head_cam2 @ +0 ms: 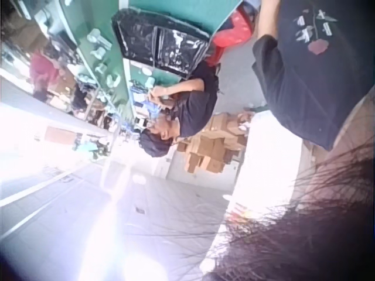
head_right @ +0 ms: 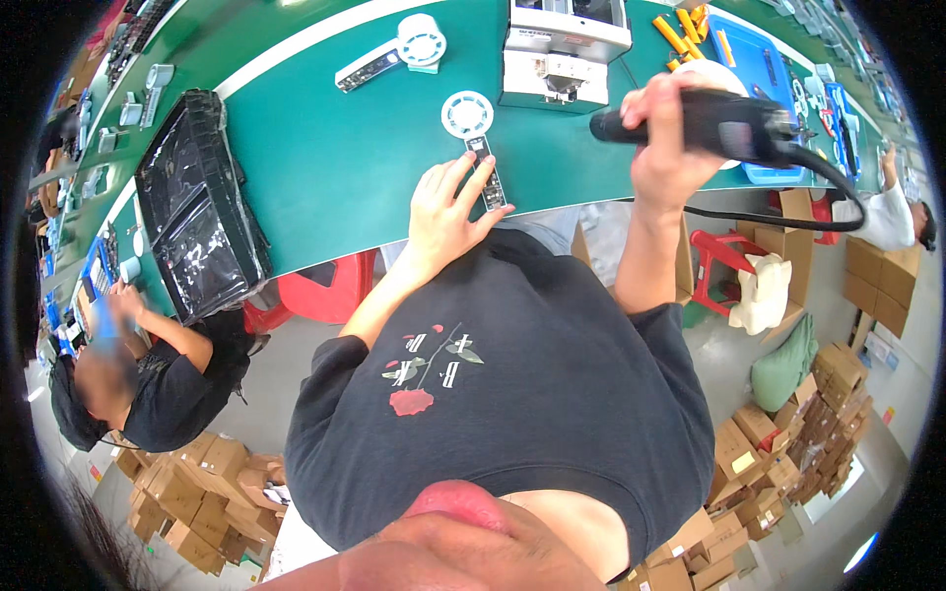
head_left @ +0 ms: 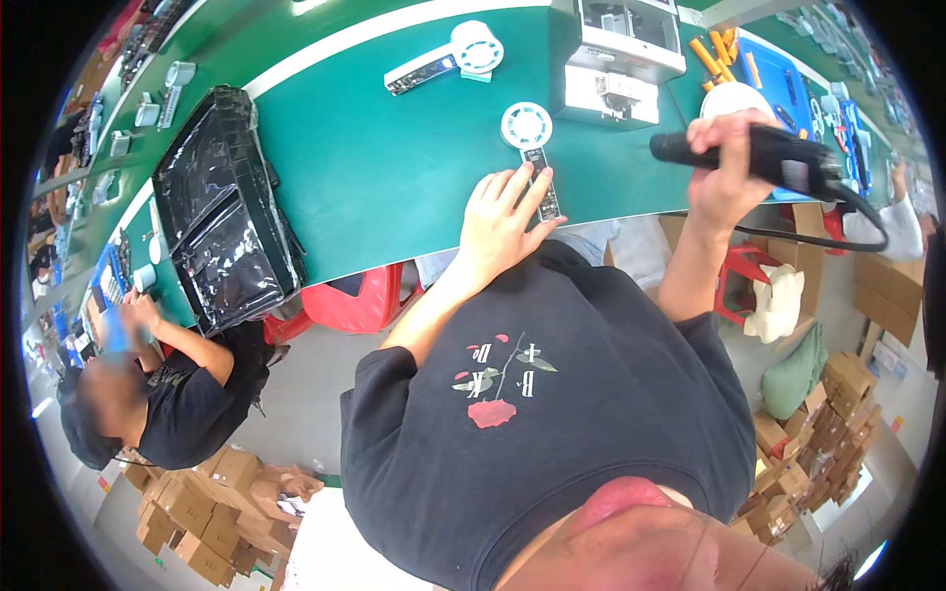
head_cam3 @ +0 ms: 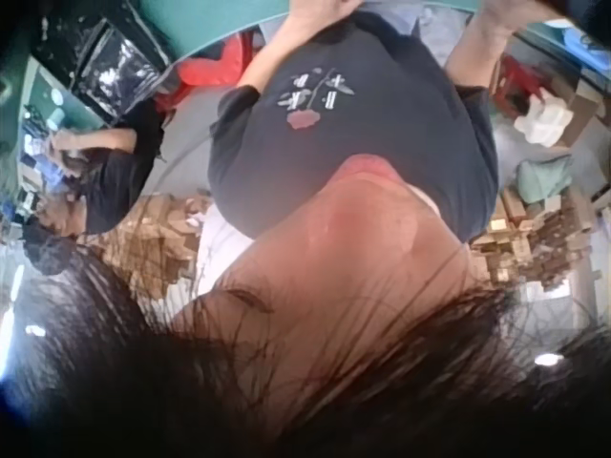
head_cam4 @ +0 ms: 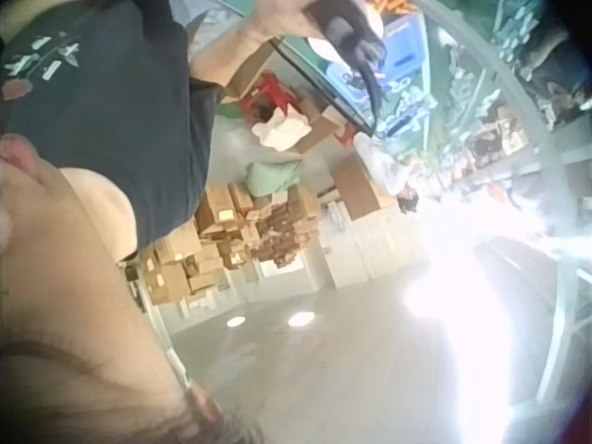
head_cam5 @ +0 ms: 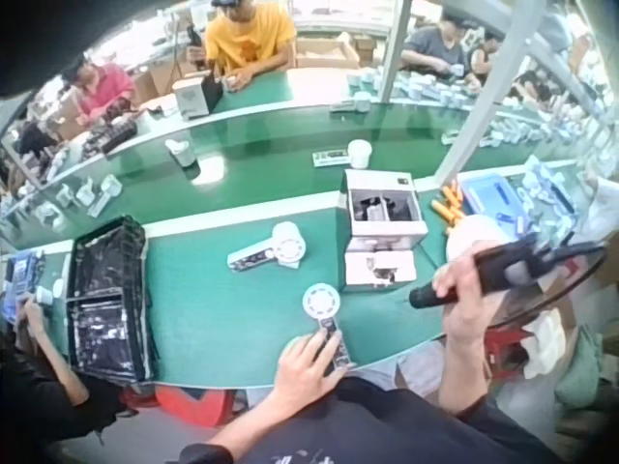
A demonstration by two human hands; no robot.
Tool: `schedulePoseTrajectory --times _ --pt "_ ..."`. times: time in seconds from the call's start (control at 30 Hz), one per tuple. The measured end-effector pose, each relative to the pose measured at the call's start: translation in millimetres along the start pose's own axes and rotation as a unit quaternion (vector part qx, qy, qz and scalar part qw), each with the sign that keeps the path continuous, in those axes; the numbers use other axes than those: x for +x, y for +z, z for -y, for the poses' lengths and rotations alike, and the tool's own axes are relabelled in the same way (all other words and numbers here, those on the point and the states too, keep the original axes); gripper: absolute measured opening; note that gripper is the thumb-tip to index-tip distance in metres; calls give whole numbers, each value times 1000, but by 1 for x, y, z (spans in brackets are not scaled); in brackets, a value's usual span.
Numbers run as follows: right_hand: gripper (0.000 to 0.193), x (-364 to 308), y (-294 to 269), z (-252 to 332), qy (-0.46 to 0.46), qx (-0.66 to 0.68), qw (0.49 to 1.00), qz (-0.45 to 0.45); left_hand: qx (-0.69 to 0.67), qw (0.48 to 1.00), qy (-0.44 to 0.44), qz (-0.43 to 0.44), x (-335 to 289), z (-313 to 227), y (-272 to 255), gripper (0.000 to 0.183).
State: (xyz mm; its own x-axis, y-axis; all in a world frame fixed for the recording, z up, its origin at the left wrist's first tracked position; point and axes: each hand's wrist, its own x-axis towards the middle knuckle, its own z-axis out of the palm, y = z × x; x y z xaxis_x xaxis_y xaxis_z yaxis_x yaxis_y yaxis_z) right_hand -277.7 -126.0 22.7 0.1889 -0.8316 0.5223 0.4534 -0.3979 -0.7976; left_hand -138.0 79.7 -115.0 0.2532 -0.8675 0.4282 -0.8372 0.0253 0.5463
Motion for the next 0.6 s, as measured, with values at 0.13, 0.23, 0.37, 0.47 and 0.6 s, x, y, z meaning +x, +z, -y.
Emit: schedulePoseTrajectory --times 0.13,0.23,0.37,0.47,0.6 --pt "10 46 16 7 10 31 999 -19 32 999 -9 24 1 -2 -1 71" --pt "10 64 28 -7 15 -24 996 -82 41 999 -8 26 0 -1 1 70" --pt "13 65 38 -28 41 -78 995 -36 46 999 -5 24 -2 0 1 70" --pt "15 55 42 -33 35 -82 996 -22 46 999 2 23 -3 2 3 71" --pt "18 35 45 -24 16 -68 998 11 33 999 -21 25 -1 0 1 74"
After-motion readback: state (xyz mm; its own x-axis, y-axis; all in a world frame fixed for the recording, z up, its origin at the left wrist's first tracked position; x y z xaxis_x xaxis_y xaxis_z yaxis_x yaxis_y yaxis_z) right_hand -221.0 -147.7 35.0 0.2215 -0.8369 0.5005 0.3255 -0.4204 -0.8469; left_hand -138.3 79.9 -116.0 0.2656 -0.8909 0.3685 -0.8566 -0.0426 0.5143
